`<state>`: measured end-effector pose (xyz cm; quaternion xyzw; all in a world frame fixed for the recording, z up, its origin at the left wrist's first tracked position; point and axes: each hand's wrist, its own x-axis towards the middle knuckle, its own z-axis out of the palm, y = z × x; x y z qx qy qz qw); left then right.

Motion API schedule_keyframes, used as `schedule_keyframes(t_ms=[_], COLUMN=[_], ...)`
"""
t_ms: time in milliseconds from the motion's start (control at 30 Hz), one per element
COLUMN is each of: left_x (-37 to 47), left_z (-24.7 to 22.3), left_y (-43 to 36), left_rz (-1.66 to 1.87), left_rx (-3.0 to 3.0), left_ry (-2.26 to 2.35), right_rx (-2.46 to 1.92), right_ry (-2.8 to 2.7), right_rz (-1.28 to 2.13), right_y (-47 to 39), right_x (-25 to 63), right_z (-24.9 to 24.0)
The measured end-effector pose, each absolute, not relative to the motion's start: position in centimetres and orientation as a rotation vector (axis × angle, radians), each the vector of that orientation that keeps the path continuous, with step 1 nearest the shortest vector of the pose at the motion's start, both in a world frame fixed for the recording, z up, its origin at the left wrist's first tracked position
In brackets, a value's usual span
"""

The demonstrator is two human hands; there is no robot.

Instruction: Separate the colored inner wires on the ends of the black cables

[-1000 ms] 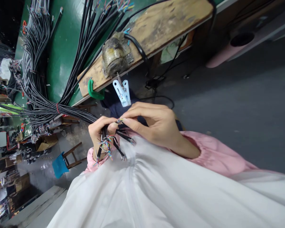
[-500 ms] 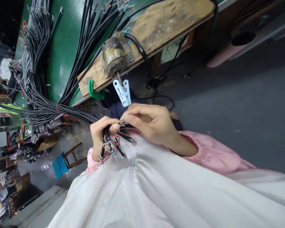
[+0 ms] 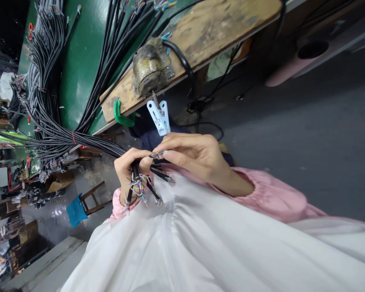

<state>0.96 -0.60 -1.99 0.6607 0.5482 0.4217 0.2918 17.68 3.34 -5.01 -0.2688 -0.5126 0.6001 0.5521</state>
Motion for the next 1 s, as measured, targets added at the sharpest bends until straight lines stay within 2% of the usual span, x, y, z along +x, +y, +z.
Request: schedule_keyframes(t_ms=[133, 433, 700, 867, 933, 1000], left_x=[1.0, 1.0, 1.0, 0.9, 0.8, 0.7], left_z=[-1.3, -1.3, -1.1, -1.0, -0.9, -1.0], left_y=[-0.4, -0.4, -0.4, -0.3, -0.4, -0.4], left_rz=[1.084, 1.142, 1.124, 1.072, 1.053, 1.037], left_rx=[1.763, 1.785, 1.826, 1.875, 1.891, 1.891], left_ry=[1.464, 1.431, 1.436, 1.406, 1.378, 1.335], right_rx=[-0.629, -0.683, -0.676, -0.757, -0.815, -0.841], right_ry=[-1.226, -1.426, -1.505, -1.472, -1.427, -1.352], right_rz=[1.374, 0.8, 0.607, 0.731, 0.945, 1.331], right_y=[3.3, 2.8, 2.9, 3.0, 3.1, 3.4], right_x=[17.5, 16.8, 17.2, 17.6, 18.0, 18.4], right_z=[-5.4, -5.0, -4.7, -4.2, -4.1, -4.2])
